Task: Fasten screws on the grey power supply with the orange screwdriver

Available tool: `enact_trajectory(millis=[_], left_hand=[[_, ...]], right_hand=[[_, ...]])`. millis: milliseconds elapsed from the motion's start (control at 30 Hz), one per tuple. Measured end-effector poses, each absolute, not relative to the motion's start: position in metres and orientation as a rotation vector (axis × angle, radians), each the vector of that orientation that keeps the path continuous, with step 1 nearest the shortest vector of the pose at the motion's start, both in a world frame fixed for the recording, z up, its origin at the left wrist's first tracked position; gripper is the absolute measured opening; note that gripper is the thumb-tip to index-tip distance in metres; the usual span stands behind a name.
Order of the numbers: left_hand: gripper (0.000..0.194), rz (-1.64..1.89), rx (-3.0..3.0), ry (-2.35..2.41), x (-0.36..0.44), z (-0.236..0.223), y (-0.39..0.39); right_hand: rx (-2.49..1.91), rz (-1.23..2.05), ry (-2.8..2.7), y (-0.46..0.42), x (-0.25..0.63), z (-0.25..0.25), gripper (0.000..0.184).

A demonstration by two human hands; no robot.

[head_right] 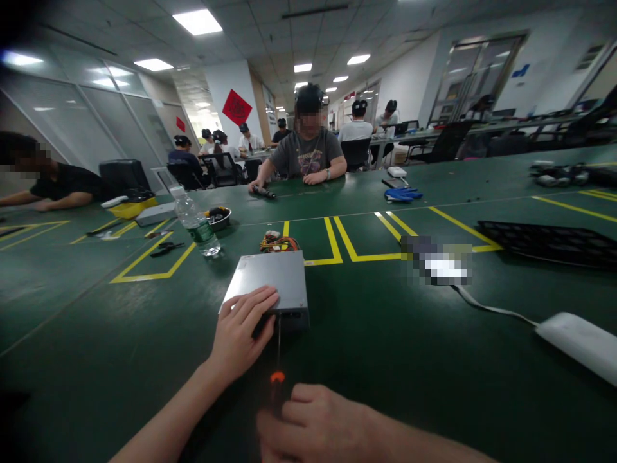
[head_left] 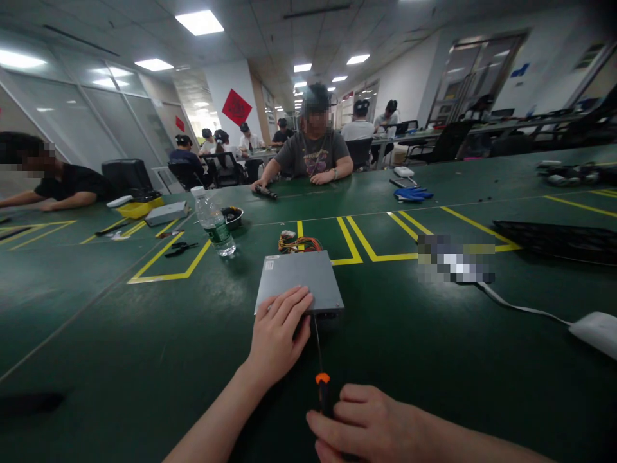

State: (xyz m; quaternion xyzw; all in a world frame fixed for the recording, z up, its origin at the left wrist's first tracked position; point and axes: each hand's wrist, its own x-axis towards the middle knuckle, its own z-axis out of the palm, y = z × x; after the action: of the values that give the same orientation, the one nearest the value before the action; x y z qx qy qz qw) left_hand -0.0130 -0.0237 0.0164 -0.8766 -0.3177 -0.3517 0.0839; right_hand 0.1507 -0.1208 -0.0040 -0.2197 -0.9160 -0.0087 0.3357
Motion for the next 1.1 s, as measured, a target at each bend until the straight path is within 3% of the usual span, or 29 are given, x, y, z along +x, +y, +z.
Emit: enact_trajectory(millis=[300,533,700,900,1100], left_hand=[[0.031,-1.068,-2.605,-1.008,-0.012,0.013,-0.024],[0.031,-1.078,-2.599,-1.014,-0.012,0.013,-0.024],[0.032,-1.087,-2.583,-1.002,-0.011,0.015,-0.025],[0.032,-1.074,-2.577,-1.001,-0.01,0.016,-0.026],[0.032,-1.069,-2.587,-1.018,-0.011,0.015,-0.026]], right_hand=[[-0.567,-0.224,-2.409,-0.123,0.151,0.012,0.01],[-0.562,0.024,-2.411,-0.124,0.155,0.001,0.016],[-0.517,-0.181,-2.539,-0.124,0.157,0.001,0.01],[-0.605,-0.008,-2.405,-0.125,0.154,0.007,0.021],[-0.492,-0.216,-2.432,-0.124,0.161,0.003,0.019]])
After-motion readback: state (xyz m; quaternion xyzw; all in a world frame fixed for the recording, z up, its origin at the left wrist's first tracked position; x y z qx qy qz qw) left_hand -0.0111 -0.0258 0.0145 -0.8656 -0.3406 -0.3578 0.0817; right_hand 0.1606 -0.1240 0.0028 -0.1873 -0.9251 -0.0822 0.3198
